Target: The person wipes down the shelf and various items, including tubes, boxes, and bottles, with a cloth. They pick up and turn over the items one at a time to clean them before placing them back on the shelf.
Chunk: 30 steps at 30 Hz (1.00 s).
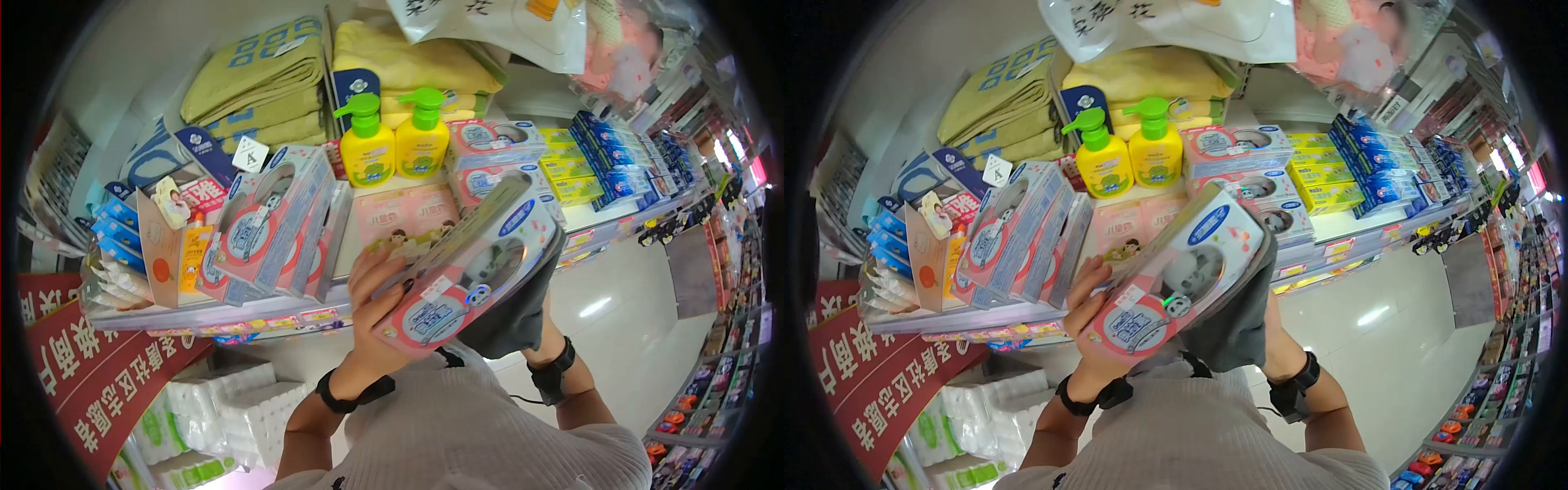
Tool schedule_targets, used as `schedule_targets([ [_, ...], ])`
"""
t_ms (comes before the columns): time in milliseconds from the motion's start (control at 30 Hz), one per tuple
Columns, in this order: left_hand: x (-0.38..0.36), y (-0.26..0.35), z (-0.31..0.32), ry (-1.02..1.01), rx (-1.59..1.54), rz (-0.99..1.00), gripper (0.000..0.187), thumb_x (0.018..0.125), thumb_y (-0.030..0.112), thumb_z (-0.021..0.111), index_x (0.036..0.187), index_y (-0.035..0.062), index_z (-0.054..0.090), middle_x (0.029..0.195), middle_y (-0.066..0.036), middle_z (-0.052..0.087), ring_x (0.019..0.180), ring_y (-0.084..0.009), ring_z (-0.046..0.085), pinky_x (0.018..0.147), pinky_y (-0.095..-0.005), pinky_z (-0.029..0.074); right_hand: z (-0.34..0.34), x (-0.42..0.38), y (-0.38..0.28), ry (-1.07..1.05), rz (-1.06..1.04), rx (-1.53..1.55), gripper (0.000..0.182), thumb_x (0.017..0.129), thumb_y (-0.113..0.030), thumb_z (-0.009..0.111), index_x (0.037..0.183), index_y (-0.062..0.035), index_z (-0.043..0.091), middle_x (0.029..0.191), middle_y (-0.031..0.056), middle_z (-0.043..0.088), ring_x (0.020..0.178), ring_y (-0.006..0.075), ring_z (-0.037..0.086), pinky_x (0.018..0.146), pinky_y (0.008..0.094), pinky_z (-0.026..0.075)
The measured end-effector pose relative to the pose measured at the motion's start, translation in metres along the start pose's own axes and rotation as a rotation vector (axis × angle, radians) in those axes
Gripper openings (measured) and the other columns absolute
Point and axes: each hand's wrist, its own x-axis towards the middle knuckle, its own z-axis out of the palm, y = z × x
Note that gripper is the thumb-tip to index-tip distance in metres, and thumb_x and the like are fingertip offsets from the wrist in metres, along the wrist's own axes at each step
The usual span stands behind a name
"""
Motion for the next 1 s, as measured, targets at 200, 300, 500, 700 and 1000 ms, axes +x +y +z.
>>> schedule_targets([
  [200, -0.002, 0.011, -0.011, 0.046, 0.046, -0.048, 0.085, 0.052, 0.014, 0.084, 0.118, 0.0072, 0.031, 0.112, -0.019, 0.047, 0.107, -0.0283, 0.048, 0.095, -0.0445, 0.034, -0.009, 0.000, -0.001, 0.061, 0.317, 0.791, 0.048, 0.084, -0.038, 0.047, 0.114, -0.0005, 0.049, 0.113, 0.0140, 0.054, 0.098, 0.0246, 0.055, 0.087, 0.0356, 0.044],
  [300, -0.009, 0.007, -0.020, 0.093, 0.168, -0.199, 0.083, 0.059, 0.021, 0.080, 0.120, 0.0000, 0.029, 0.120, -0.016, 0.035, 0.114, -0.0281, 0.039, 0.097, -0.0416, 0.030, -0.020, 0.007, 0.000, -0.056, 0.197, 1.502, 0.049, 0.084, -0.040, 0.040, 0.111, -0.0010, 0.050, 0.095, 0.0160, 0.058, 0.085, 0.0287, 0.055, 0.071, 0.0398, 0.047],
  [500, -0.001, -0.013, -0.008, 0.047, 0.207, -0.341, 0.068, 0.063, 0.003, 0.073, 0.117, 0.0006, 0.032, 0.119, -0.017, 0.038, 0.111, -0.0270, 0.041, 0.094, -0.0384, 0.032, -0.050, 0.007, -0.011, 0.199, 0.048, 1.477, 0.039, 0.085, -0.033, 0.037, 0.104, -0.0028, 0.053, 0.091, 0.0140, 0.057, 0.073, 0.0186, 0.050, 0.057, 0.0275, 0.041],
  [700, -0.009, -0.021, 0.005, 0.108, 0.117, -0.472, 0.067, 0.064, 0.001, 0.072, 0.118, 0.0008, 0.032, 0.119, -0.016, 0.038, 0.112, -0.0258, 0.040, 0.095, -0.0364, 0.031, -0.066, 0.001, -0.008, 0.136, -0.031, 1.209, 0.027, 0.089, -0.030, 0.043, 0.104, -0.0081, 0.050, 0.092, 0.0022, 0.052, 0.081, 0.0100, 0.051, 0.059, 0.0222, 0.043],
  [1000, -0.004, -0.007, 0.014, 0.078, 0.363, -0.563, 0.081, 0.065, 0.004, 0.073, 0.130, -0.0010, 0.025, 0.127, -0.019, 0.032, 0.115, -0.0298, 0.038, 0.097, -0.0383, 0.030, -0.072, 0.026, -0.013, 0.298, -0.095, 0.878, 0.030, 0.091, -0.022, 0.039, 0.111, 0.0009, 0.044, 0.095, 0.0150, 0.049, 0.075, 0.0160, 0.050, 0.057, 0.0218, 0.042],
])
